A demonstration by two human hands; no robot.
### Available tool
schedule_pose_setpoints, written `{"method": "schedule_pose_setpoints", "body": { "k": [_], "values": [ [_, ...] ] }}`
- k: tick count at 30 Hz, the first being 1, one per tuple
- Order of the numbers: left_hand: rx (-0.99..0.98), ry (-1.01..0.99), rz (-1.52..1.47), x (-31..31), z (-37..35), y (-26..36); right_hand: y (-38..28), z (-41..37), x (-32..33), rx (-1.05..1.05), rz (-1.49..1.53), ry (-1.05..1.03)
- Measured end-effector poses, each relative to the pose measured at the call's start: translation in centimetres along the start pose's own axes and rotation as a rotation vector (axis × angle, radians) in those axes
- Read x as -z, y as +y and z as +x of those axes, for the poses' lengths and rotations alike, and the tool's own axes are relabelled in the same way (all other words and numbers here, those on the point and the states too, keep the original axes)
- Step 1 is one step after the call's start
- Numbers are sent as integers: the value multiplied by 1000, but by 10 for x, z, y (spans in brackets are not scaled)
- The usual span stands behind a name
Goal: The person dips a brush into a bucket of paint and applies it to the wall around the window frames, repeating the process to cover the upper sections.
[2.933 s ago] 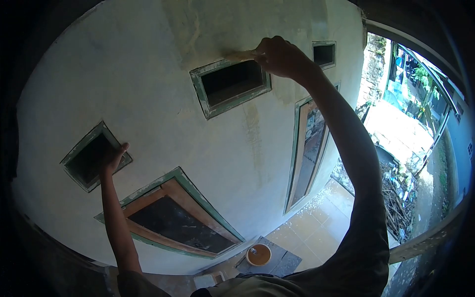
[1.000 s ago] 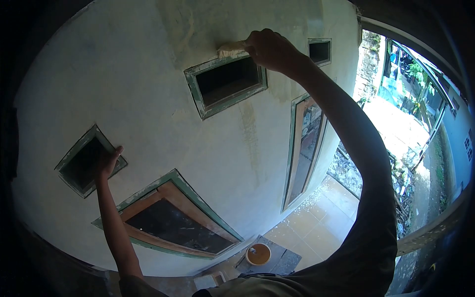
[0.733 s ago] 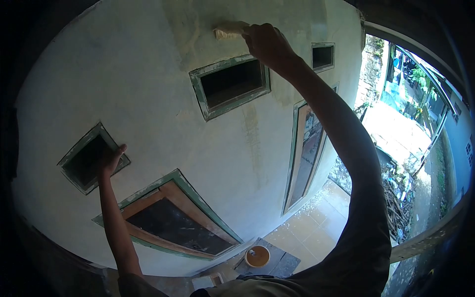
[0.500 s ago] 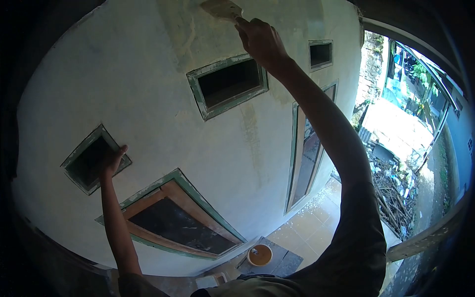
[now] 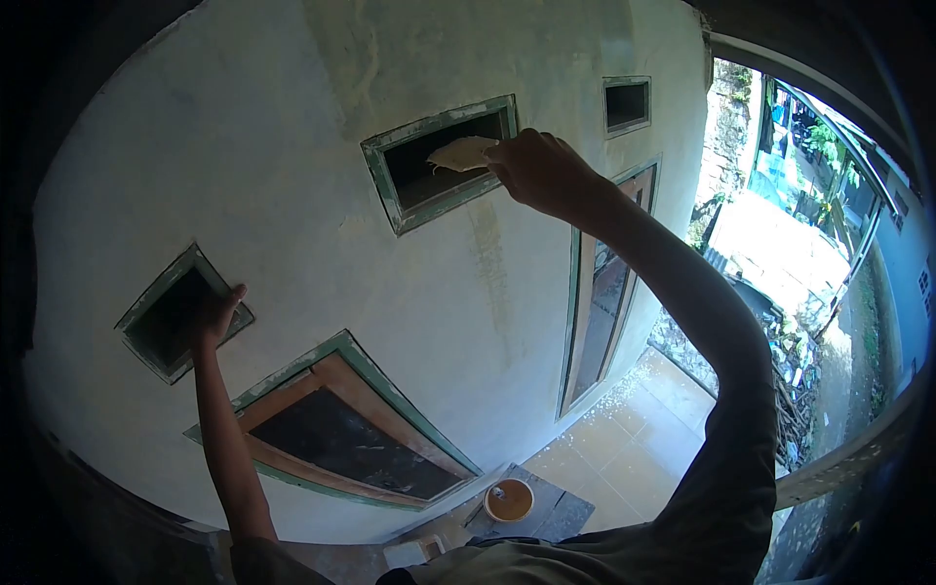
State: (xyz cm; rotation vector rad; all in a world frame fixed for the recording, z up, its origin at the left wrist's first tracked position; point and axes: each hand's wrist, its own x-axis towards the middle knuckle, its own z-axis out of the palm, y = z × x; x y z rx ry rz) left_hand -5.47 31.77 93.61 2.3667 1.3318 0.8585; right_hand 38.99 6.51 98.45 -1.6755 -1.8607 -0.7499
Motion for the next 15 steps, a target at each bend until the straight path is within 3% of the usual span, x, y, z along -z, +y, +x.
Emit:
{"method": "schedule_pose_setpoints", "body": {
  "k": [15],
  "values": [
    [16, 30, -4, -2, 1, -5, -6, 56, 14, 22, -80, 133]
  ]
}}
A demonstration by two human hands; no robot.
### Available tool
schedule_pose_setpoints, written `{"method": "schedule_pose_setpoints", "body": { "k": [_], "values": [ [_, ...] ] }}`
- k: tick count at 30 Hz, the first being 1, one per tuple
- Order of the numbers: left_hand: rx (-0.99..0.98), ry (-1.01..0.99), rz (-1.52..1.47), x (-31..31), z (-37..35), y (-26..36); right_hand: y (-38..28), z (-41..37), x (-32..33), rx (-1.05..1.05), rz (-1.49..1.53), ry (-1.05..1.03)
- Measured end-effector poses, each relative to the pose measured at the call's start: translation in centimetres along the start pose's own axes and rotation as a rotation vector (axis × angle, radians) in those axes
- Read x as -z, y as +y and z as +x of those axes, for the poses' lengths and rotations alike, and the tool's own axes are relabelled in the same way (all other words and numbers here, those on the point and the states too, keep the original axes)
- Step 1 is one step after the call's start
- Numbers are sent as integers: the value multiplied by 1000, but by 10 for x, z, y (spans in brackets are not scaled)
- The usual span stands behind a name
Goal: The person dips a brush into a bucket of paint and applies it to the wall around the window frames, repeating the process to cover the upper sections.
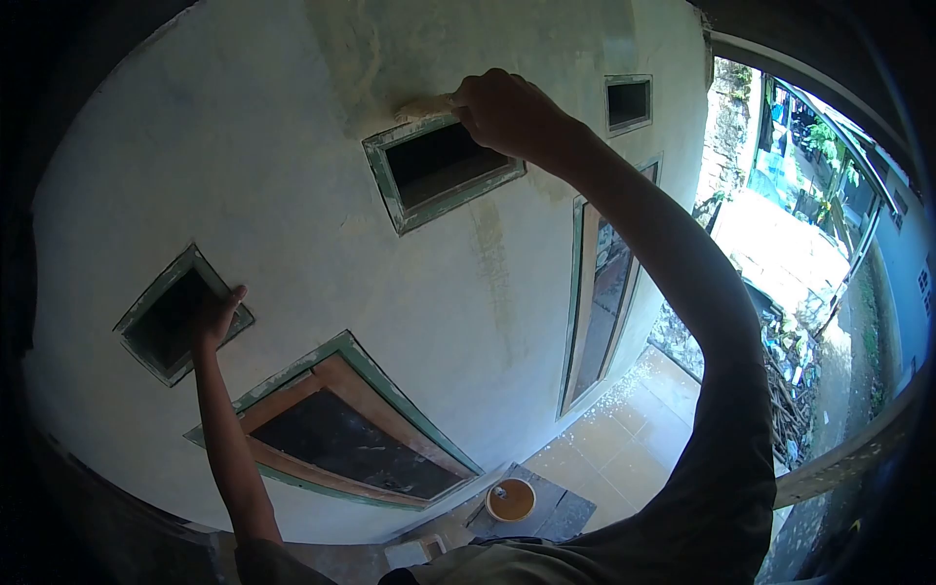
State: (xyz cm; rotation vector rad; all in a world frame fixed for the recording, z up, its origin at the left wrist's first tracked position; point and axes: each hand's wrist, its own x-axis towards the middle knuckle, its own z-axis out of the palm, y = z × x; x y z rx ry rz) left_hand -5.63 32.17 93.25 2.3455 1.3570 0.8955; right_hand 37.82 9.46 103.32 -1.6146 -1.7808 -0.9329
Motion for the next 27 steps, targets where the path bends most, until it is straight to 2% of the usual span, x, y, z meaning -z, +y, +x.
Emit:
{"method": "schedule_pose_setpoints", "body": {
  "k": [9, 12, 16, 18, 19, 21, 27],
  "values": [
    [2, -67, -81, 2, 2, 2, 4, 33, -5, 27, -56, 203],
    [35, -85, -82, 4, -1, 8, 5, 48, 1, 41, -57, 402],
    [-59, -49, -52, 2, 7, -5, -8, 32, -3, 58, -32, 402],
    [-37, -84, -68, 2, 8, -8, -10, 13, -19, 62, -47, 251],
    [-36, -83, -68, 2, 8, -9, -12, 3, -26, 62, -47, 251],
    [3, -84, -84, 1, 9, -9, -20, -18, -35, -43, 35, 54],
    [-64, -50, -65, 1, 9, -10, -27, -54, -12, -68, 122, -112]
  ]
}}
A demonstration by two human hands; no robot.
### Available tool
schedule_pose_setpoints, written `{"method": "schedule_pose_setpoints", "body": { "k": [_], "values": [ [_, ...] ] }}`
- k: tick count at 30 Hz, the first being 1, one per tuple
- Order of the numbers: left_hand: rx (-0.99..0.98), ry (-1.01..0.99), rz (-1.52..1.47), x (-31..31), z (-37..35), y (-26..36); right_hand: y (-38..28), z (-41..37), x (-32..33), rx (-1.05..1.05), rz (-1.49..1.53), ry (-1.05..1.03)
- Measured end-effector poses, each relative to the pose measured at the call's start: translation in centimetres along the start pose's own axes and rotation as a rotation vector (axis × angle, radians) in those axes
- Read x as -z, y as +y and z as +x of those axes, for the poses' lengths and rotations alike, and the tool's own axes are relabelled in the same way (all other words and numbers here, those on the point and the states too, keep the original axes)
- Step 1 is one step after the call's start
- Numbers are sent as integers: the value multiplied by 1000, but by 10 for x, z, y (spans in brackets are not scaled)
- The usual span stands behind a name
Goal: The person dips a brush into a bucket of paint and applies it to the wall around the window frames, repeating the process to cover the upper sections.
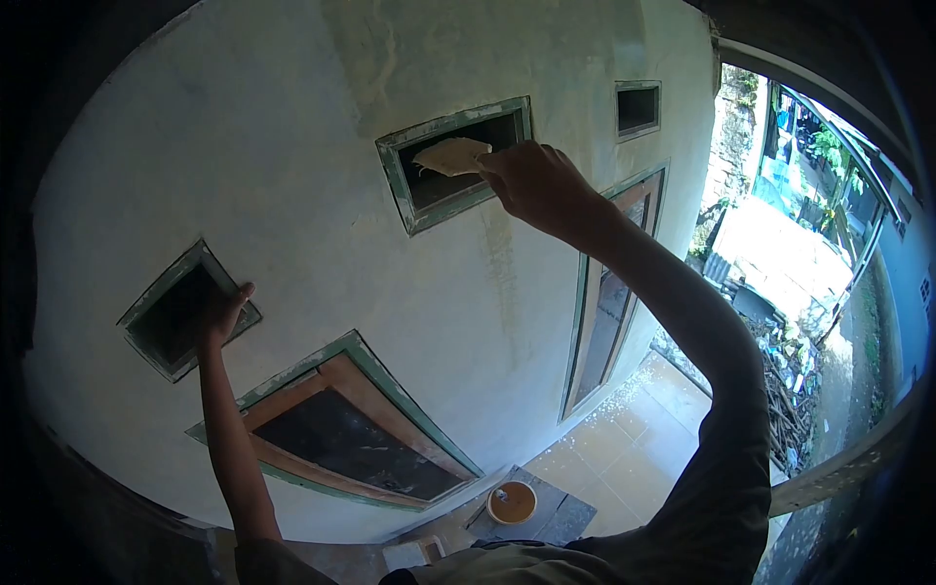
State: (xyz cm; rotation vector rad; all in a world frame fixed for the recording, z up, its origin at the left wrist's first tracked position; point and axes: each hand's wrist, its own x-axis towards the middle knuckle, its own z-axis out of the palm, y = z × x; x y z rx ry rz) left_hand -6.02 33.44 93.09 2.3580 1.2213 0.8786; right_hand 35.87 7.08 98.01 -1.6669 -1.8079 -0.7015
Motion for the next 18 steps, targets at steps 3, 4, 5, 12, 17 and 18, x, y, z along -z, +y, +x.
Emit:
{"method": "schedule_pose_setpoints", "body": {
  "k": [3, 4, 5, 12, 17, 18],
  "values": [
    [89, -43, -35, 1, 1, 1, 14, 5, 2, 28, -37, 96],
    [88, -43, -34, 0, 1, 1, 16, 9, 4, 27, -37, 97],
    [51, -16, -29, -1, 1, 0, 15, 13, 8, 13, -67, 96],
    [3, 12, -24, -1, -4, 5, 20, 34, 18, 37, -162, 121],
    [67, -17, 13, 1, -5, 11, 30, 54, 17, 18, -151, 152],
    [59, -11, 0, 1, -7, 14, 35, 61, 13, 62, -190, 207]
  ]
}}
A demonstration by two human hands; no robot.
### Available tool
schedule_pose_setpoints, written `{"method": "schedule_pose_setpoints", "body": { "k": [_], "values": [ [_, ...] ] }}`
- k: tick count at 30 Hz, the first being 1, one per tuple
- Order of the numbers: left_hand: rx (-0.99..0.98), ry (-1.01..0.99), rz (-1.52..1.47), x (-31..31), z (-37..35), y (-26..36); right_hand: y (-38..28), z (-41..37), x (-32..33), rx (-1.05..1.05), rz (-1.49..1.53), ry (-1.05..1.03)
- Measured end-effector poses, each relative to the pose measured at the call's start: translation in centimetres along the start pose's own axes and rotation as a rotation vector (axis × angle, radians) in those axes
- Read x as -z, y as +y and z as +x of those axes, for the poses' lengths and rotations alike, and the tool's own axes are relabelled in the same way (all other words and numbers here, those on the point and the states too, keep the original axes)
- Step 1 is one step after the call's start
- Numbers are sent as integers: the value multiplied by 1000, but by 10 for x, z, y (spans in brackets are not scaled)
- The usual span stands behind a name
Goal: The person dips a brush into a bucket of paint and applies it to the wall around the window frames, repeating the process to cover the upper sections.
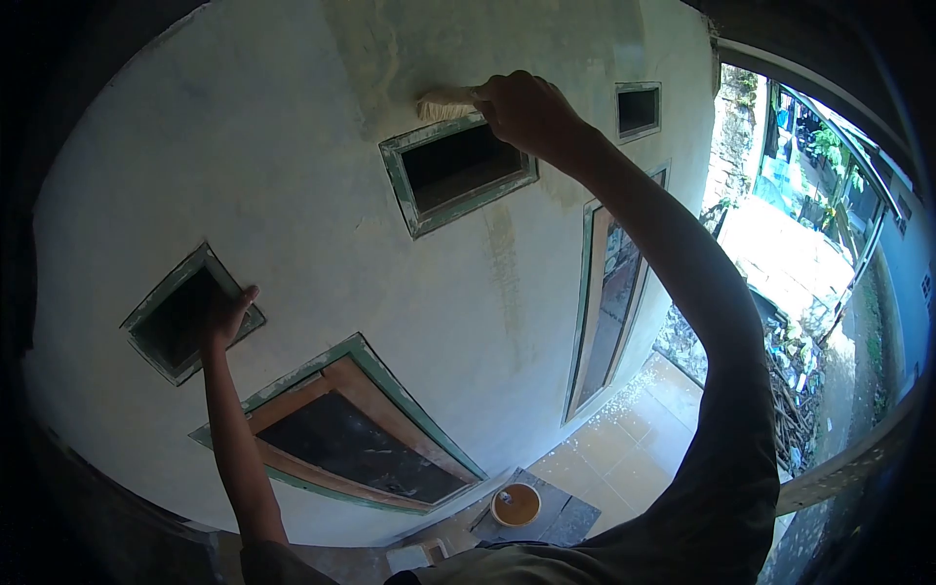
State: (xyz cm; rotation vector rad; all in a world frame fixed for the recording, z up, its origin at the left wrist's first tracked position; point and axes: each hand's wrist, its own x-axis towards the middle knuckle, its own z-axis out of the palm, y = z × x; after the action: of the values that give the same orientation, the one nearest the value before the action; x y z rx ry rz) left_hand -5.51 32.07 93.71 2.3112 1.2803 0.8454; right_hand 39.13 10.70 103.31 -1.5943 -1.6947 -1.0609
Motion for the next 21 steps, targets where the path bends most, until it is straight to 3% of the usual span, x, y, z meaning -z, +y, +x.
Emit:
{"method": "schedule_pose_setpoints", "body": {
  "k": [8, 11, 13, 16, 19, 21],
  "values": [
    [-9, 12, 33, -1, -1, 1, 9, 54, 21, 5, -35, 428],
    [-14, 15, 40, 1, -2, 3, 3, 60, 16, 85, 13, 448],
    [-13, 1, 38, 1, -2, 5, -2, 49, 3, 136, 39, 375],
    [-1, 4, 4, 1, -6, 11, -23, 15, -10, -13, 63, 97],
    [-24, 13, 1, -1, -1, 1, -37, -26, -13, -14, 71, 35],
    [-51, 21, 20, -1, 1, -4, -44, -45, 4, -34, 214, -286]
  ]
}}
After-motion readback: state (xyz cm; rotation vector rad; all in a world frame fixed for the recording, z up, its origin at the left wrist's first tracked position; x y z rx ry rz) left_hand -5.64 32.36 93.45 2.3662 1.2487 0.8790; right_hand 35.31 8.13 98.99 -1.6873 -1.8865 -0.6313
